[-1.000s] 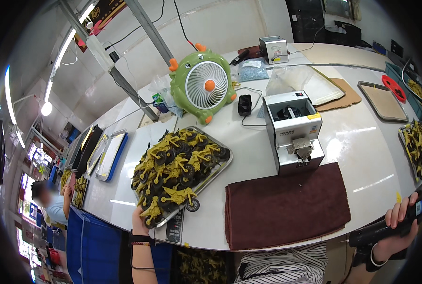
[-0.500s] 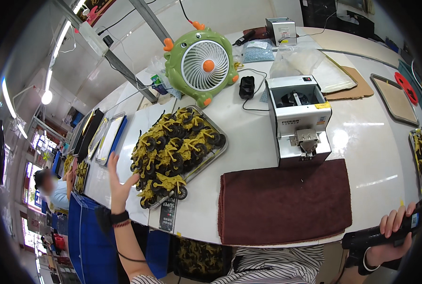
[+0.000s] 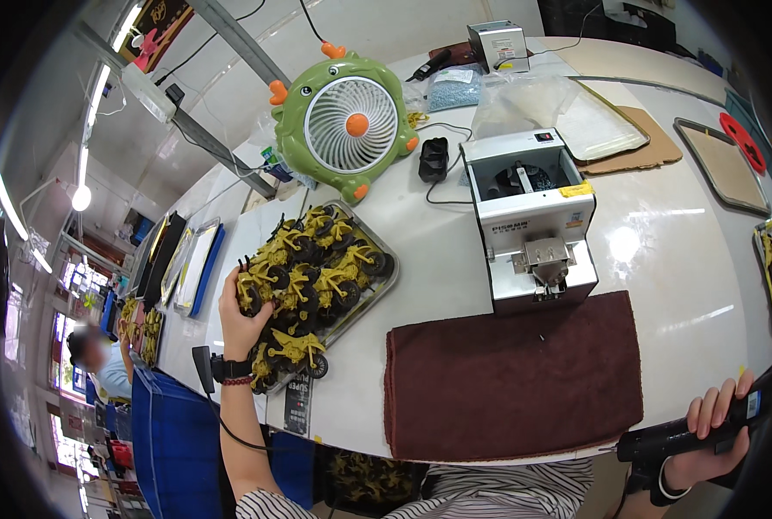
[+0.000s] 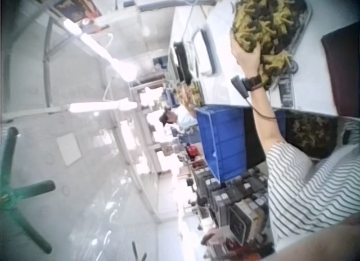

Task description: Applying heat to toy motorcycle components using a handheld heat gun on an assembly line.

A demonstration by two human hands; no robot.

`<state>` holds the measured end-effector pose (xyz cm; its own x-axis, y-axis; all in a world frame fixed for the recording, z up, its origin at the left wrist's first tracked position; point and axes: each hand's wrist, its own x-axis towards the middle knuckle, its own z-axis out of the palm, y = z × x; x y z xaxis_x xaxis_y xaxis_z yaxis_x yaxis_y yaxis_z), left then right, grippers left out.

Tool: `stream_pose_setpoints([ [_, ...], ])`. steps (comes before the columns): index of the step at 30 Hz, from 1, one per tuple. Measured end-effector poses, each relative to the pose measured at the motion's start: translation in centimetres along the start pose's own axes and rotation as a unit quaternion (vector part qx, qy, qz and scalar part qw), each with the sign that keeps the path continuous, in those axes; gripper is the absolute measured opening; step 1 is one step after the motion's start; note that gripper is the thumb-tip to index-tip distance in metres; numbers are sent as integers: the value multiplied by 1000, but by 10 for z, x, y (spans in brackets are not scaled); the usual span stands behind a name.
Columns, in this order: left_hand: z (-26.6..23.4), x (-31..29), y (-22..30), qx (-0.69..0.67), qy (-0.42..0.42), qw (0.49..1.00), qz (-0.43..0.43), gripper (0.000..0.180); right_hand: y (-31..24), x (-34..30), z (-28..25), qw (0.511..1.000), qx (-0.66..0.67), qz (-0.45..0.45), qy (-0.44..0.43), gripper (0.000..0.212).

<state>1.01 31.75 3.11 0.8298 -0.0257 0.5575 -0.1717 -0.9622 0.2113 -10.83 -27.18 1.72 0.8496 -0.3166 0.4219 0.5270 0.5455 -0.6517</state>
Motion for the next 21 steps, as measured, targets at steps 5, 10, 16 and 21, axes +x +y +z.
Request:
stream_pose_setpoints([
  [5, -12, 11, 19, 75, -10, 997, 27, 63, 5, 2, 0, 1000, 3, 3, -3, 33],
  [10, -20, 18, 46, 9, -157, 986, 57, 67, 7, 3, -1, 1000, 2, -7, -5, 33],
  [16, -4, 15, 41, 72, -159, 985, 16, 70, 9, 5, 1, 999, 25, 11, -38, 31],
  [21, -29, 13, 40, 48, -104, 993, 33, 70, 8, 2, -3, 999, 24, 13, -27, 32],
])
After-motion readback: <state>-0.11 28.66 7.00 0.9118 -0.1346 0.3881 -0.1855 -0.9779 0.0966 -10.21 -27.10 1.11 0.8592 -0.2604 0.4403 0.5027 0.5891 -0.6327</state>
